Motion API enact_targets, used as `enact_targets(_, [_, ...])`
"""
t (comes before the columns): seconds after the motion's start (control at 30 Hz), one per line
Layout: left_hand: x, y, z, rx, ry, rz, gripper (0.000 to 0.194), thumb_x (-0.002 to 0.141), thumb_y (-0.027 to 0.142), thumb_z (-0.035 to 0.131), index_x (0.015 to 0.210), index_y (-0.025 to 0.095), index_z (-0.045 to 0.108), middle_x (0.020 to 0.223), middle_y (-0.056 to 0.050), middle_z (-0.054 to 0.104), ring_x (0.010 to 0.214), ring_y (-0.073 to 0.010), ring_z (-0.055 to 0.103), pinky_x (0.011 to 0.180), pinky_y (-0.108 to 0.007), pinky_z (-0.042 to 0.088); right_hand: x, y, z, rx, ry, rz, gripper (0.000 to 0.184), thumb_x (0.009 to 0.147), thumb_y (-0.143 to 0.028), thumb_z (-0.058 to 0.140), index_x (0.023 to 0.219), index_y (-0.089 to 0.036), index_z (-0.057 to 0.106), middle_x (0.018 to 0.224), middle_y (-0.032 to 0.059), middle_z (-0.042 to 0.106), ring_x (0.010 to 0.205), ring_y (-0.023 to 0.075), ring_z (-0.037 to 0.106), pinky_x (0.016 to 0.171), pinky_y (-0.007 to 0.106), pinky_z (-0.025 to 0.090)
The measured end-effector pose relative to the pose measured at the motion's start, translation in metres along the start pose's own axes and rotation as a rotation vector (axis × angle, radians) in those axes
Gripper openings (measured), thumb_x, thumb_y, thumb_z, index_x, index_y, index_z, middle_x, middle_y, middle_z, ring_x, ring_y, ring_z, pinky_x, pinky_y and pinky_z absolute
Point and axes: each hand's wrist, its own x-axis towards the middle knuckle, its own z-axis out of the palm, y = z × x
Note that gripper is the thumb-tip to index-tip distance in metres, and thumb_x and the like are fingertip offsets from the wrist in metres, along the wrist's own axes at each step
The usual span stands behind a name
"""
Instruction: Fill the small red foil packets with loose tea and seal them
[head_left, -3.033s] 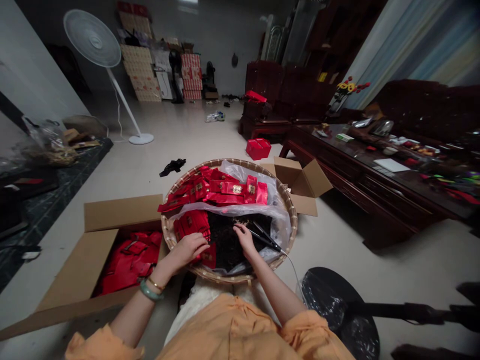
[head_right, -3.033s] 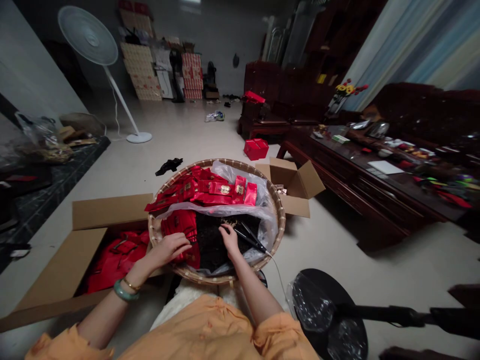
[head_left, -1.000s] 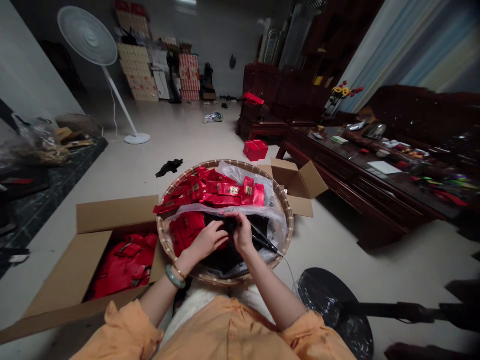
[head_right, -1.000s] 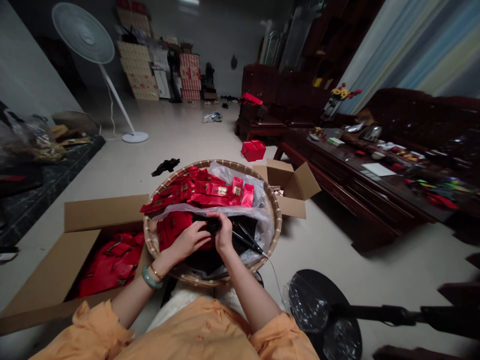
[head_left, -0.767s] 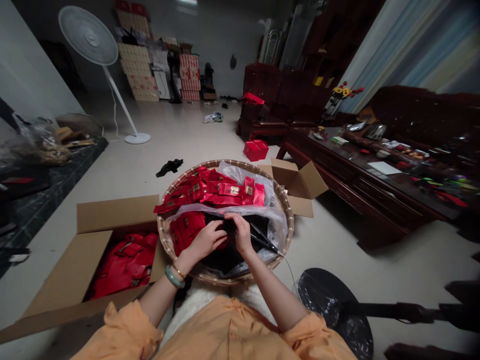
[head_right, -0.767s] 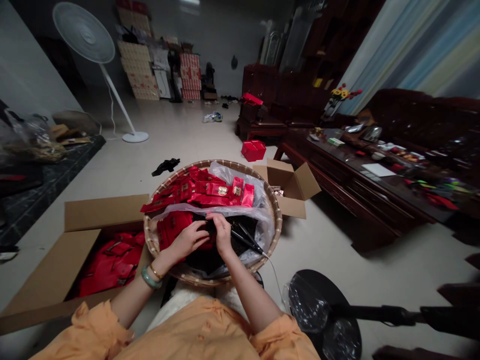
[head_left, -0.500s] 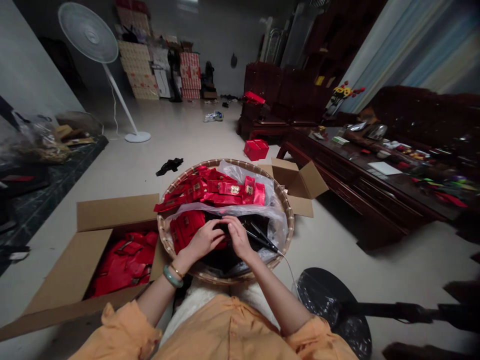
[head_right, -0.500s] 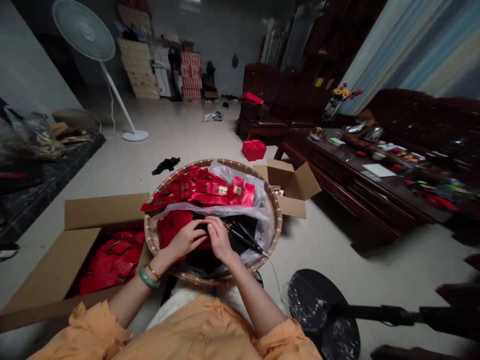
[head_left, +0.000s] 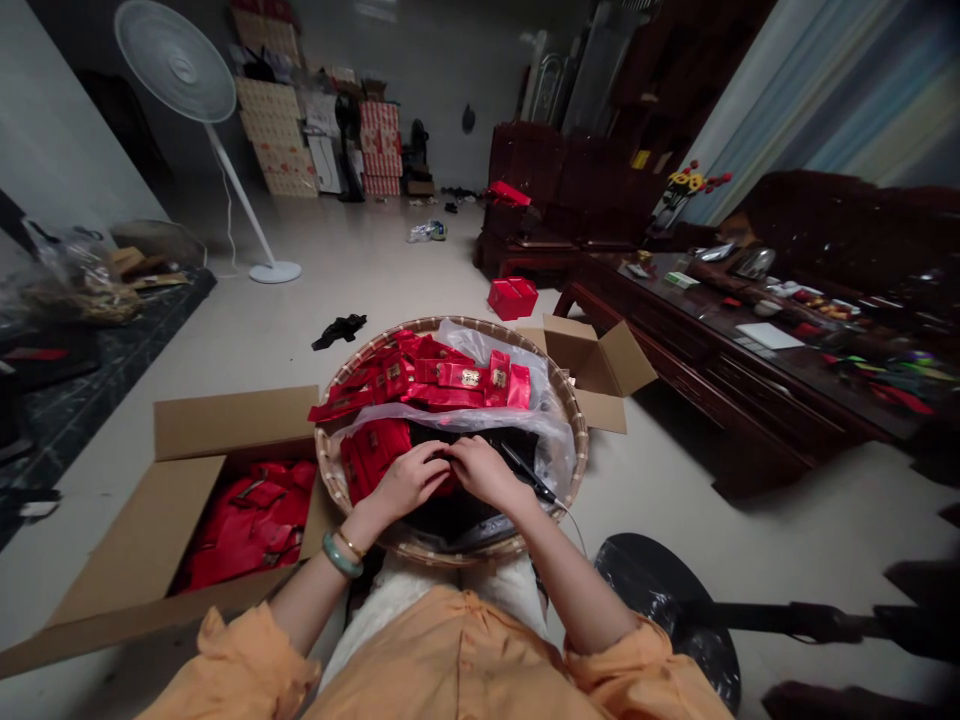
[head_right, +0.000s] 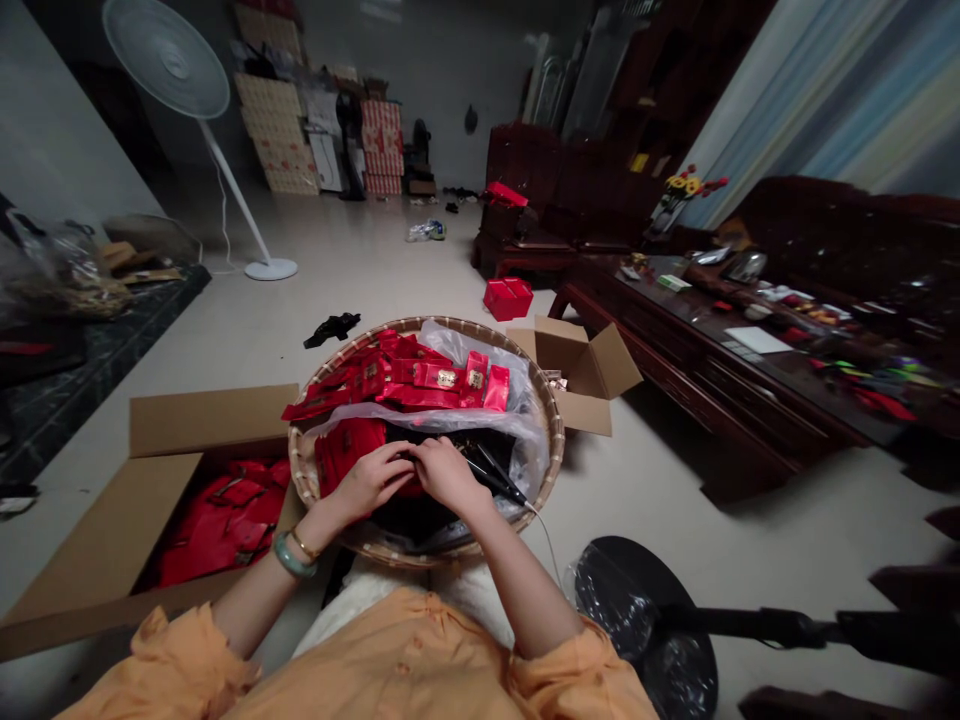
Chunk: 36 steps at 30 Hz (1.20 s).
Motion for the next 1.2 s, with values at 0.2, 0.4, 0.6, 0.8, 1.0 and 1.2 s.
enact_targets(0.2, [0.0, 0.001, -0.002, 0.005, -0.015, -0.012, 0.018, 0.087, 0.018, 0.049, 0.095, 0.018, 0.064, 0.11, -0.011, 0.059, 0.101, -0.0195, 0.057, 0.084, -0.035, 0.052, 0.009, -0.004, 0.0, 0.314, 0.171, 0.038, 0.028, 0.073, -0.001, 0.051, 0.092, -0.019, 0.063, 0.093, 0.0051, 0.059, 0.081, 0.0146, 0.059, 0.073, 0.026, 0.047])
enact_targets(0.4, [-0.007, 0.0, -0.001, 0.007, 0.012, -0.033, 0.016, 0.086, 0.019, 0.05, 0.091, 0.018, 0.065, 0.118, -0.011, 0.057, 0.106, -0.0205, 0.056, 0.088, -0.037, 0.05, -0.003, 0.01, 0.003, 0.411, 0.362, 0.049, 0.033, 0.08, -0.006, 0.041, 0.099, -0.02, 0.064, 0.087, 0.0042, 0.063, 0.08, 0.016, 0.059, 0.075, 0.03, 0.047])
enact_targets(0.6, [-0.007, -0.001, -0.003, 0.019, 0.009, -0.039, 0.016, 0.086, 0.019, 0.049, 0.092, 0.018, 0.064, 0.118, -0.011, 0.057, 0.107, -0.0207, 0.054, 0.09, -0.038, 0.049, -0.018, 0.012, 0.001, 0.082, 0.135, -0.024, 0.033, 0.078, -0.012, 0.055, 0.108, -0.023, 0.063, 0.096, 0.0069, 0.06, 0.097, 0.0218, 0.049, 0.085, 0.037, 0.043])
enact_targets(0.8, [-0.01, -0.002, -0.001, 0.015, -0.018, -0.063, 0.018, 0.088, 0.021, 0.048, 0.098, 0.018, 0.063, 0.111, -0.009, 0.061, 0.099, -0.0185, 0.058, 0.085, -0.036, 0.051, -0.016, 0.008, 0.007, 0.048, 0.206, -0.047, 0.018, 0.085, -0.027, 0.054, 0.096, -0.022, 0.069, 0.094, 0.0085, 0.058, 0.09, 0.0207, 0.049, 0.078, 0.034, 0.043])
enact_targets(1.0, [-0.013, -0.004, 0.002, -0.014, -0.039, -0.049, 0.019, 0.088, 0.02, 0.046, 0.099, 0.018, 0.062, 0.11, -0.009, 0.062, 0.099, -0.0179, 0.06, 0.084, -0.033, 0.052, -0.014, 0.007, 0.016, -0.036, 0.074, -0.056, 0.027, 0.089, -0.036, 0.049, 0.085, -0.022, 0.071, 0.086, 0.0081, 0.059, 0.091, 0.0214, 0.049, 0.082, 0.035, 0.042])
enact_targets(1.2, [-0.013, -0.003, 0.003, -0.045, -0.028, -0.057, 0.019, 0.089, 0.02, 0.045, 0.098, 0.018, 0.062, 0.108, -0.009, 0.062, 0.098, -0.0168, 0.06, 0.084, -0.032, 0.052, -0.017, 0.006, 0.008, -0.075, 0.08, -0.097, 0.015, 0.082, -0.032, 0.06, 0.089, -0.023, 0.069, 0.098, 0.0079, 0.059, 0.104, 0.0238, 0.046, 0.085, 0.037, 0.041])
